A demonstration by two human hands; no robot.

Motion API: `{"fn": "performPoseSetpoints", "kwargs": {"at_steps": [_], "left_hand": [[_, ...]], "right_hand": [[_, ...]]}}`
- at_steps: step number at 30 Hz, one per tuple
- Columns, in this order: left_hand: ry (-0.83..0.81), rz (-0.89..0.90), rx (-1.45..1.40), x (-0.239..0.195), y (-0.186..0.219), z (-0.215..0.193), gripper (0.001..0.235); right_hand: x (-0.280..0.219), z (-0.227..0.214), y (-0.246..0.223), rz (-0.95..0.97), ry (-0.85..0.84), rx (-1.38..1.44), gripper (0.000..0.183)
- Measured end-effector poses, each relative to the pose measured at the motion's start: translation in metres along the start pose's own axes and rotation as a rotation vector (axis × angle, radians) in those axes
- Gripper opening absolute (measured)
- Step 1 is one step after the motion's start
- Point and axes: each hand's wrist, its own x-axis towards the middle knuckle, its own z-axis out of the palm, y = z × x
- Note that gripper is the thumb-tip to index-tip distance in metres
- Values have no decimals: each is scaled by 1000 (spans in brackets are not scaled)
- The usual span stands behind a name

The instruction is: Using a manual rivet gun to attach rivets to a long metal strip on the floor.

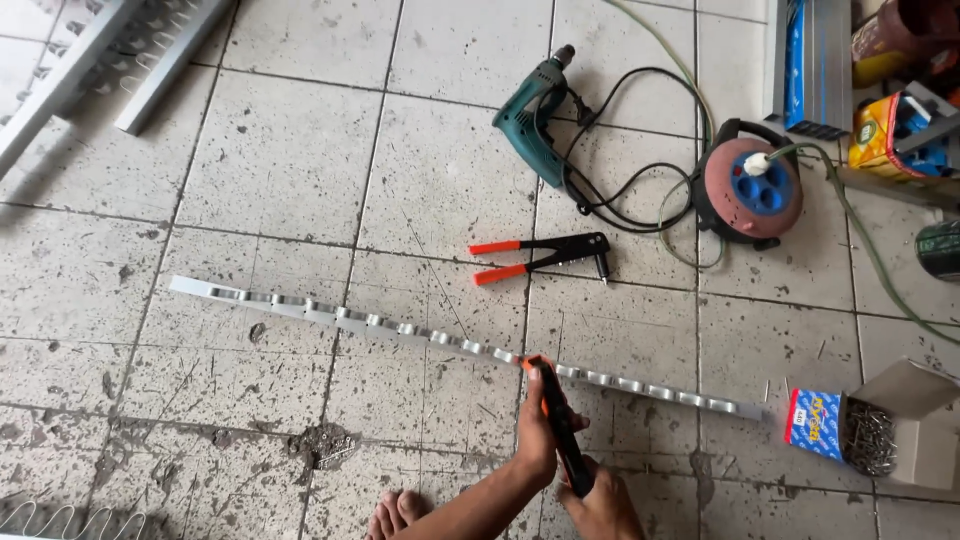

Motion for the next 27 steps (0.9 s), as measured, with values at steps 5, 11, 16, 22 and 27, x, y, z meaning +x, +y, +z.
{"fn": "performPoseSetpoints", "kwargs": {"at_steps": [5, 11, 16, 22, 27], "left_hand": [[-35, 30, -97, 3, -3, -2, 57], [-36, 45, -101, 5, -3, -4, 55], [-2, 2, -55, 5, 0, 0, 61], [-24, -27, -8, -3, 4, 2, 78], [-94, -27, 219, -12, 21, 0, 86]], "right_hand": [[9, 14, 5, -80, 56, -47, 15], [15, 7, -4, 35, -15, -275, 20], [-5, -59, -17, 178, -194, -274, 33], [-23, -48, -45, 117, -209, 528, 64], [-7, -10, -24, 107, -114, -64, 17]]}}
